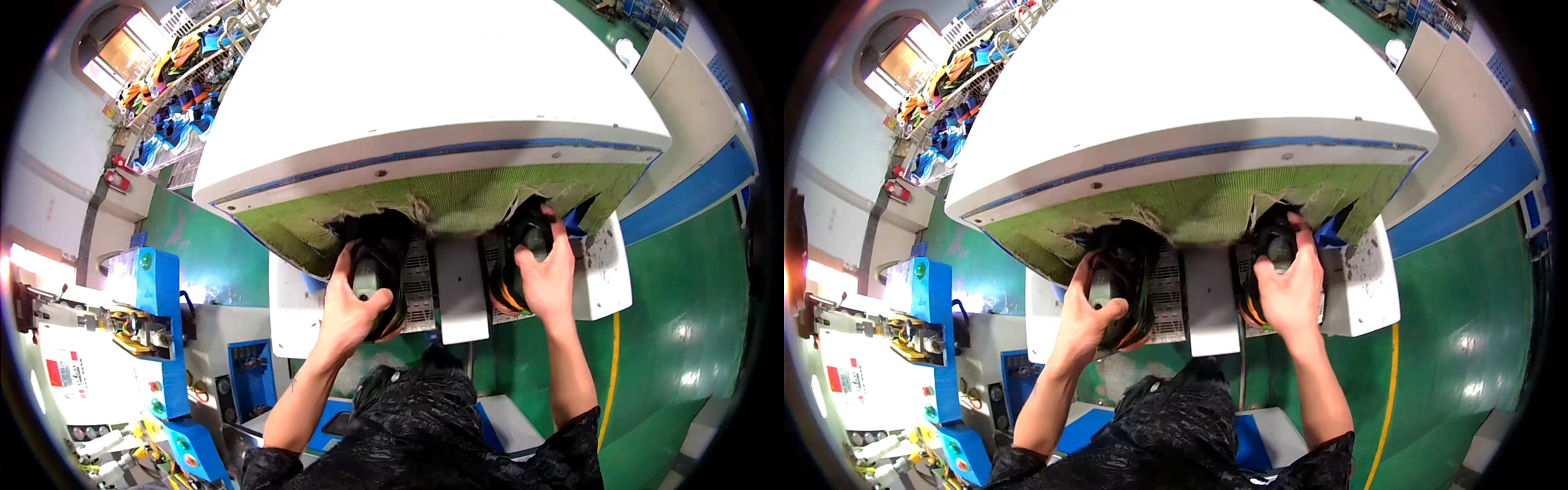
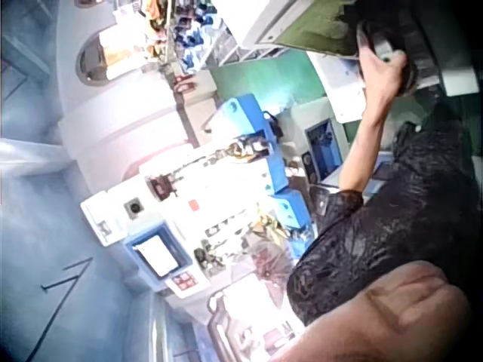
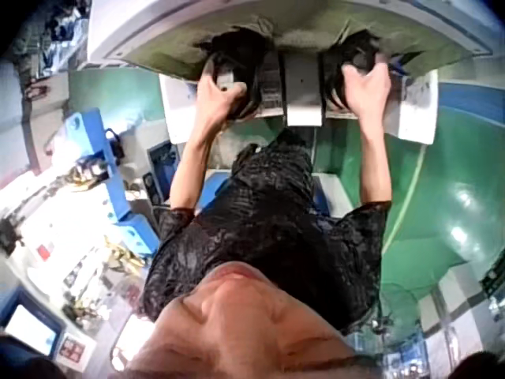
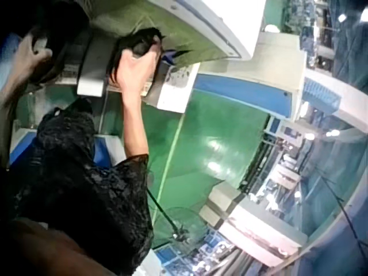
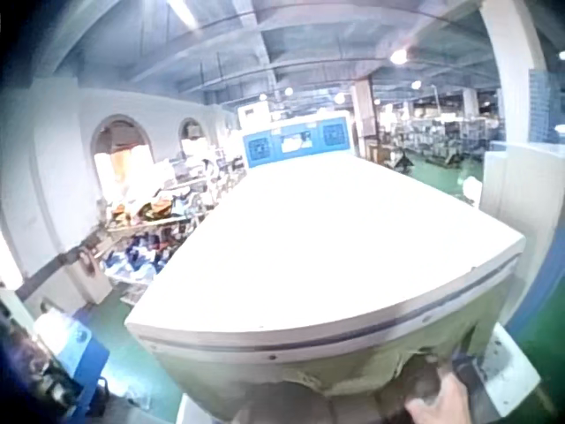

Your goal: The person places shoes one by one into a sole-shaping machine and uses a tool to trim the edges of the soles.

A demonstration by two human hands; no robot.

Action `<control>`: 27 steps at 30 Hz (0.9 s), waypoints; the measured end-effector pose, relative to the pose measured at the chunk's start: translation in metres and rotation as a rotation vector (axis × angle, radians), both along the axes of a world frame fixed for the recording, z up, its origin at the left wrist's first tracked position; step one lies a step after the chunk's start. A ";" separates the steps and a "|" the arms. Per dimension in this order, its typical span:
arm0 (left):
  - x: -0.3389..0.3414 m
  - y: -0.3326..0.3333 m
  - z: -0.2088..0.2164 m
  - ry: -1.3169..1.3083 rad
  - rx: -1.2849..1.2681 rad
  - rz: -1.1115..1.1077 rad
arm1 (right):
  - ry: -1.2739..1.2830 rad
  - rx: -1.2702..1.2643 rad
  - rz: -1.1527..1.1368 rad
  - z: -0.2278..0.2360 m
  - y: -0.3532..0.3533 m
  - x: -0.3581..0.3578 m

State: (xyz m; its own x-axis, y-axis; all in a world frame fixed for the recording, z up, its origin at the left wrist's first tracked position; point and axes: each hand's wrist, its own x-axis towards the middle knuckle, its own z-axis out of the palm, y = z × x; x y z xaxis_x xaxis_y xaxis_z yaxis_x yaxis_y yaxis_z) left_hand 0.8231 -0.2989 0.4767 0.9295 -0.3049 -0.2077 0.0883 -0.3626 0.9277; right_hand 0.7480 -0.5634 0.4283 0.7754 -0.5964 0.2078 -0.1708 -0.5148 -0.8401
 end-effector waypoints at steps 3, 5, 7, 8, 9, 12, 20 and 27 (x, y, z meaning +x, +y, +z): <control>-0.023 0.015 -0.023 -0.111 -0.323 0.129 | -0.408 -0.160 -0.088 0.020 0.030 0.005; -0.067 0.052 -0.030 -0.292 -0.317 0.196 | -0.700 0.010 0.013 0.015 0.086 0.002; -0.120 0.106 -0.038 -0.248 -0.261 0.285 | -0.766 0.236 0.386 0.013 0.183 0.001; -0.140 0.124 -0.043 -0.156 -0.264 0.360 | -0.751 0.269 0.657 0.017 0.226 -0.004; -0.158 0.145 -0.045 -0.023 -0.246 0.345 | -0.699 0.323 0.910 0.022 0.263 -0.008; -0.223 0.189 -0.071 -0.253 -0.161 0.312 | -0.720 0.419 1.723 0.033 0.337 -0.055; -0.506 0.296 -0.160 -0.099 0.266 1.396 | 0.385 0.443 2.073 0.004 0.509 -0.185; -0.793 0.269 -0.342 0.404 1.000 2.763 | 0.885 -0.391 2.792 -0.111 0.767 -0.413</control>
